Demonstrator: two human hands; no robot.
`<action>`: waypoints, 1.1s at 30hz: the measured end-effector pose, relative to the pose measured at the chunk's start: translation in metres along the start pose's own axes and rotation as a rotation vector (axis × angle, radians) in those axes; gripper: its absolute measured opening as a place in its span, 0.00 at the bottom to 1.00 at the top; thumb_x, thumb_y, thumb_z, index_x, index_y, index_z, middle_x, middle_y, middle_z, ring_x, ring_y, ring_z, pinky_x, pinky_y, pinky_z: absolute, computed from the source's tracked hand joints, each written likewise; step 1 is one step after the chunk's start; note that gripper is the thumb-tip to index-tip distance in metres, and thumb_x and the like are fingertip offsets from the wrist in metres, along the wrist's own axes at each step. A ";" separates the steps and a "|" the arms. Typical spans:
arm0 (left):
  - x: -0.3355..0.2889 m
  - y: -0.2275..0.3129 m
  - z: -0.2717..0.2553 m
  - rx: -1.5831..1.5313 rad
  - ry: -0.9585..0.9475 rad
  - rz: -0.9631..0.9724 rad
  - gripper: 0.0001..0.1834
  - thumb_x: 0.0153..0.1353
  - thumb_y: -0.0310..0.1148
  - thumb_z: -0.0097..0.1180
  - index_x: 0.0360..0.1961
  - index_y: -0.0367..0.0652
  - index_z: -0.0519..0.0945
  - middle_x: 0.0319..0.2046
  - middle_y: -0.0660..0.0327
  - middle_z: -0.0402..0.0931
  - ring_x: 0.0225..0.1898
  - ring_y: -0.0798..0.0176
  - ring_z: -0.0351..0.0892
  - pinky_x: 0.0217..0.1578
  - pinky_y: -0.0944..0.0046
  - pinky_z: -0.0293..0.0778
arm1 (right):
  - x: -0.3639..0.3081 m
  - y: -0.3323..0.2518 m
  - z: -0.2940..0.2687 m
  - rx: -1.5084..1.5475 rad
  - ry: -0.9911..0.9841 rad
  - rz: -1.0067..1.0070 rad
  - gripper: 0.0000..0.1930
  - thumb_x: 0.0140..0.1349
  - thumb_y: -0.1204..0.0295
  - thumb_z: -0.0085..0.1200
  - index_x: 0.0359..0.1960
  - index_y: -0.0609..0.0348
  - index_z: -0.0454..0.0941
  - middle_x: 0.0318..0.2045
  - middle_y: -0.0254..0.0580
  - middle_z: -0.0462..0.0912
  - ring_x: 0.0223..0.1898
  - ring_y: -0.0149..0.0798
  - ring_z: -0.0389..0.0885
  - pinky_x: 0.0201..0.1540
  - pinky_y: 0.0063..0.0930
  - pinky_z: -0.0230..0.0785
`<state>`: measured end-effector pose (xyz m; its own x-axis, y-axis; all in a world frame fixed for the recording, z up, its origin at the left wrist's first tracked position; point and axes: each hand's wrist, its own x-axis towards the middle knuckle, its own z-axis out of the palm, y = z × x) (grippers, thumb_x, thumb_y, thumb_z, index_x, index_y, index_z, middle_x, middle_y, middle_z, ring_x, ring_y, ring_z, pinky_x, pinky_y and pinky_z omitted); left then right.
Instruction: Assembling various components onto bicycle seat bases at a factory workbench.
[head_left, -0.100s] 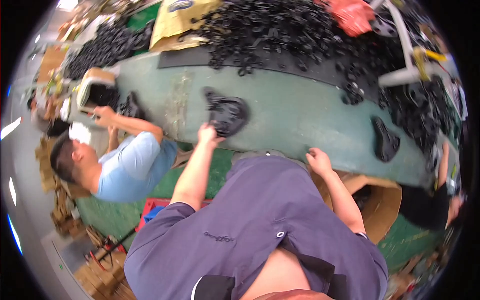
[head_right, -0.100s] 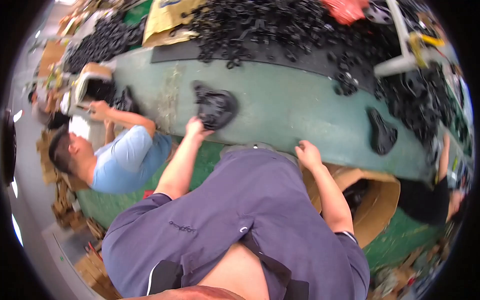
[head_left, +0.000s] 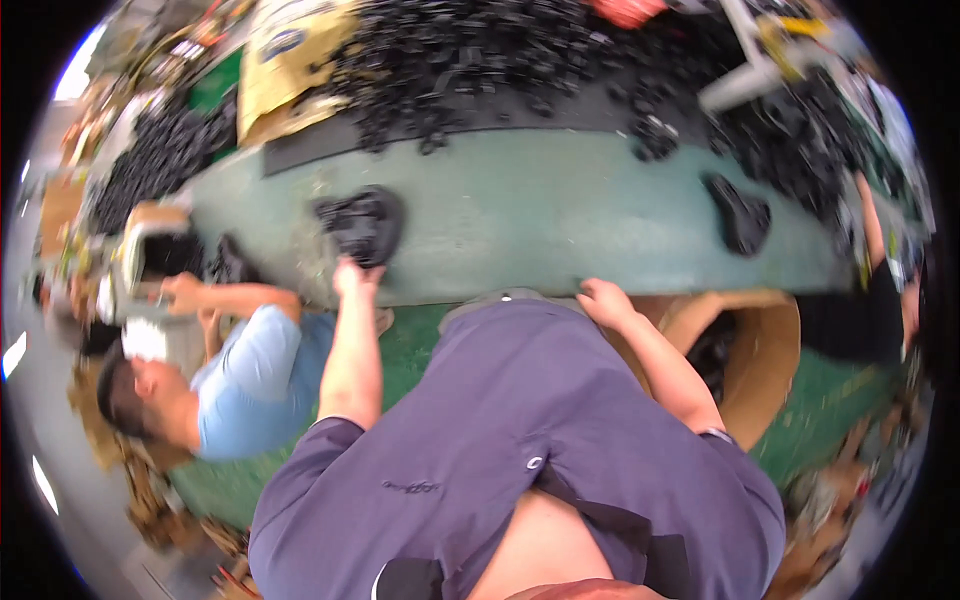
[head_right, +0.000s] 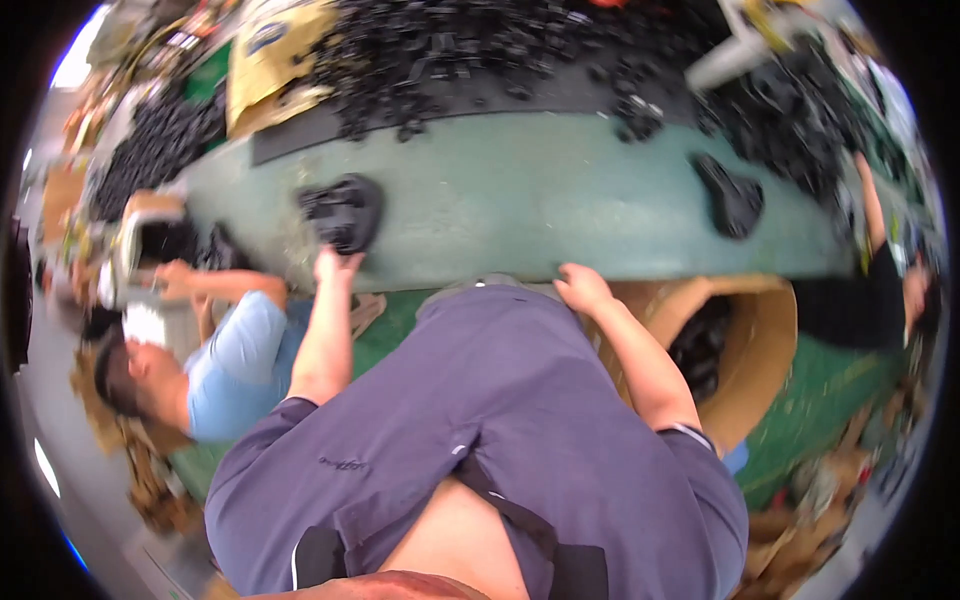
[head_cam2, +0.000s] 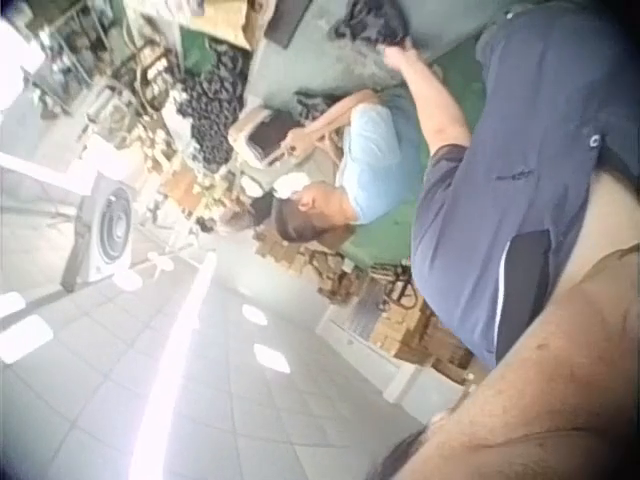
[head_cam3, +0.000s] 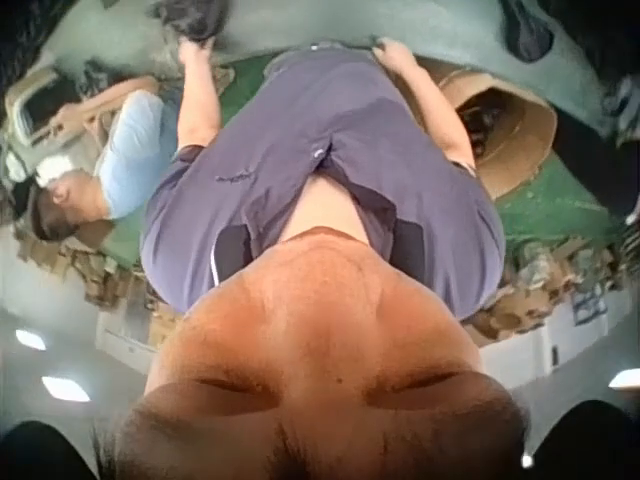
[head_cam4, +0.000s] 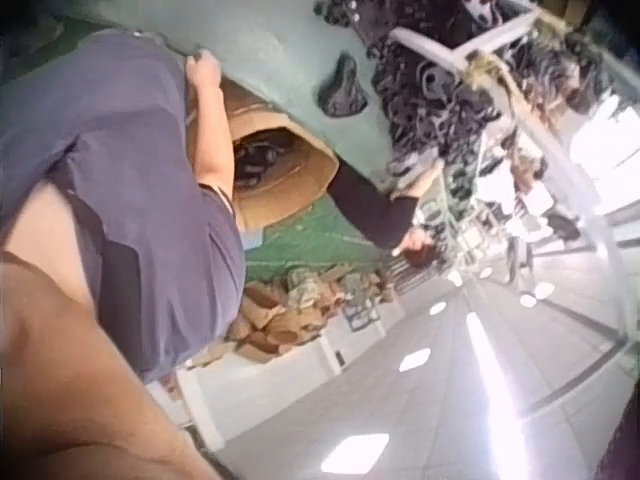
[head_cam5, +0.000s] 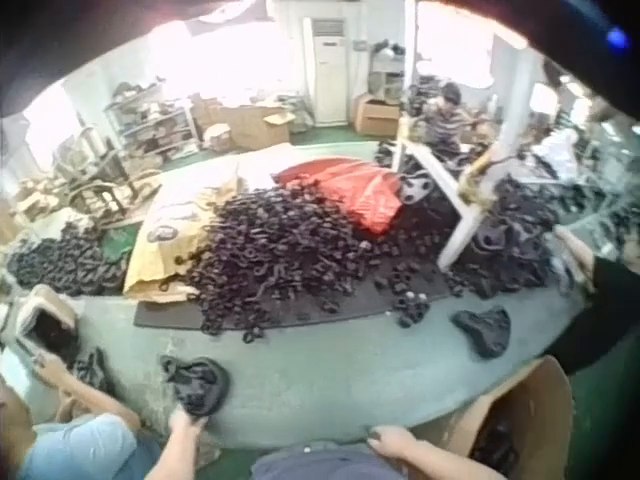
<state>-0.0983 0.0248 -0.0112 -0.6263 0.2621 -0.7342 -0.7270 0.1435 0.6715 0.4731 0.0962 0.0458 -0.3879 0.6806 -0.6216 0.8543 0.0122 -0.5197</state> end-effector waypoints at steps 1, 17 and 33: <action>0.035 0.009 -0.063 -0.315 -0.198 0.124 0.24 0.76 0.36 0.51 0.65 0.30 0.70 0.61 0.45 0.75 0.55 0.38 0.81 0.51 0.33 0.87 | -0.003 -0.008 0.001 -0.036 -0.027 -0.093 0.22 0.66 0.59 0.59 0.55 0.61 0.84 0.53 0.60 0.87 0.57 0.61 0.84 0.60 0.51 0.77; -0.195 -0.185 0.175 0.988 -0.865 -0.234 0.22 0.77 0.34 0.55 0.66 0.32 0.71 0.55 0.46 0.79 0.50 0.52 0.84 0.51 0.52 0.85 | -0.198 0.055 0.099 0.403 0.558 0.448 0.22 0.66 0.62 0.61 0.57 0.61 0.83 0.55 0.55 0.85 0.58 0.55 0.84 0.62 0.46 0.76; -0.484 -0.364 0.202 1.438 -1.578 -0.170 0.18 0.74 0.31 0.61 0.61 0.37 0.78 0.49 0.58 0.84 0.48 0.64 0.85 0.49 0.63 0.83 | -0.359 0.194 0.202 1.318 1.300 0.481 0.17 0.69 0.75 0.61 0.58 0.63 0.79 0.37 0.37 0.87 0.34 0.29 0.85 0.41 0.28 0.79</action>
<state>0.5262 0.0390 0.1200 0.6573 0.4350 -0.6154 0.4046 0.4853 0.7751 0.7086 -0.2937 0.0498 0.7622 0.5134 -0.3943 -0.2140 -0.3749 -0.9020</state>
